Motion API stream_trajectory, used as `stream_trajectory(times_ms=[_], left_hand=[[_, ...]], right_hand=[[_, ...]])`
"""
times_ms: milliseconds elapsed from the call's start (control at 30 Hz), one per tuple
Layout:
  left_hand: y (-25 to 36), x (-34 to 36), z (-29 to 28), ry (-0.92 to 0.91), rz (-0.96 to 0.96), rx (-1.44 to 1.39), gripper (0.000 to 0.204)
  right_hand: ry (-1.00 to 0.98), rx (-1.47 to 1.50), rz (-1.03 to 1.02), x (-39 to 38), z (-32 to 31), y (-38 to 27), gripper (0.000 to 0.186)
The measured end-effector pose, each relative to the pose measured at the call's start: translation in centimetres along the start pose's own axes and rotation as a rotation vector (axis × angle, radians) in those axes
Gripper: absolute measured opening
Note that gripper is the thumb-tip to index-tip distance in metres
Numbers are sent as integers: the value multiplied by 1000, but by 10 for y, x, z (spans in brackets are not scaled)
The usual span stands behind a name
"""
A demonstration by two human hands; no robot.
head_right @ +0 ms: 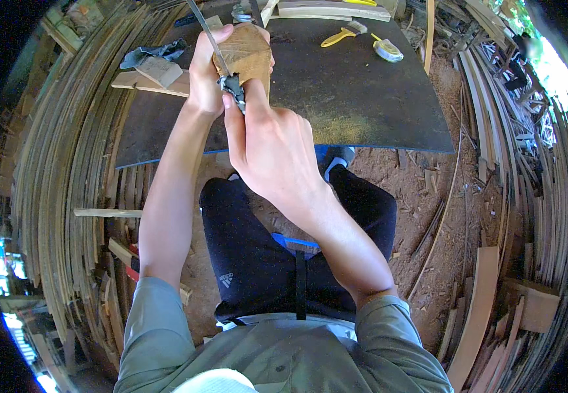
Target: Sawing a piece of wood with a hand saw.
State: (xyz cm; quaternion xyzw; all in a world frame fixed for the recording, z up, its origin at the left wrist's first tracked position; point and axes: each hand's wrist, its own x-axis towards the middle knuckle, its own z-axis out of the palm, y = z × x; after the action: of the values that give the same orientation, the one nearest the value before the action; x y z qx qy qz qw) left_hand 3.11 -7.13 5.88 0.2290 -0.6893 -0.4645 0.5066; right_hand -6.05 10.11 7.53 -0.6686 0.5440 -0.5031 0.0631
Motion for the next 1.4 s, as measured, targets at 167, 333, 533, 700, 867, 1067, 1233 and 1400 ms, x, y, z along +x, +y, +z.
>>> stream_trajectory(times_ms=[167, 333, 533, 700, 867, 1067, 1233, 1400], left_hand=[[0, 3, -4, 12, 29, 76, 69], [6, 11, -1, 231, -241, -225, 72], [4, 18, 1, 144, -133, -307, 79], [17, 3, 0, 156, -201, -306, 76], [21, 2, 3, 140, -109, -210, 75], [17, -2, 3, 64, -89, -113, 90], [-3, 1, -1, 132, -135, -184, 80], [-4, 1, -7, -2, -117, -120, 42]], right_hand=[[19, 8, -3, -1, 2, 0, 23], [-14, -59, 70, -29, 19, 18, 23], [-60, 33, 131, -60, 10, 29, 21], [-3, 163, 46, -17, 0, 4, 20], [26, 132, 47, 20, 2, -3, 19], [-19, 98, 73, 16, 4, 2, 20], [-11, 75, 89, 11, 6, -1, 21], [15, 61, 87, 5, 9, 2, 20]])
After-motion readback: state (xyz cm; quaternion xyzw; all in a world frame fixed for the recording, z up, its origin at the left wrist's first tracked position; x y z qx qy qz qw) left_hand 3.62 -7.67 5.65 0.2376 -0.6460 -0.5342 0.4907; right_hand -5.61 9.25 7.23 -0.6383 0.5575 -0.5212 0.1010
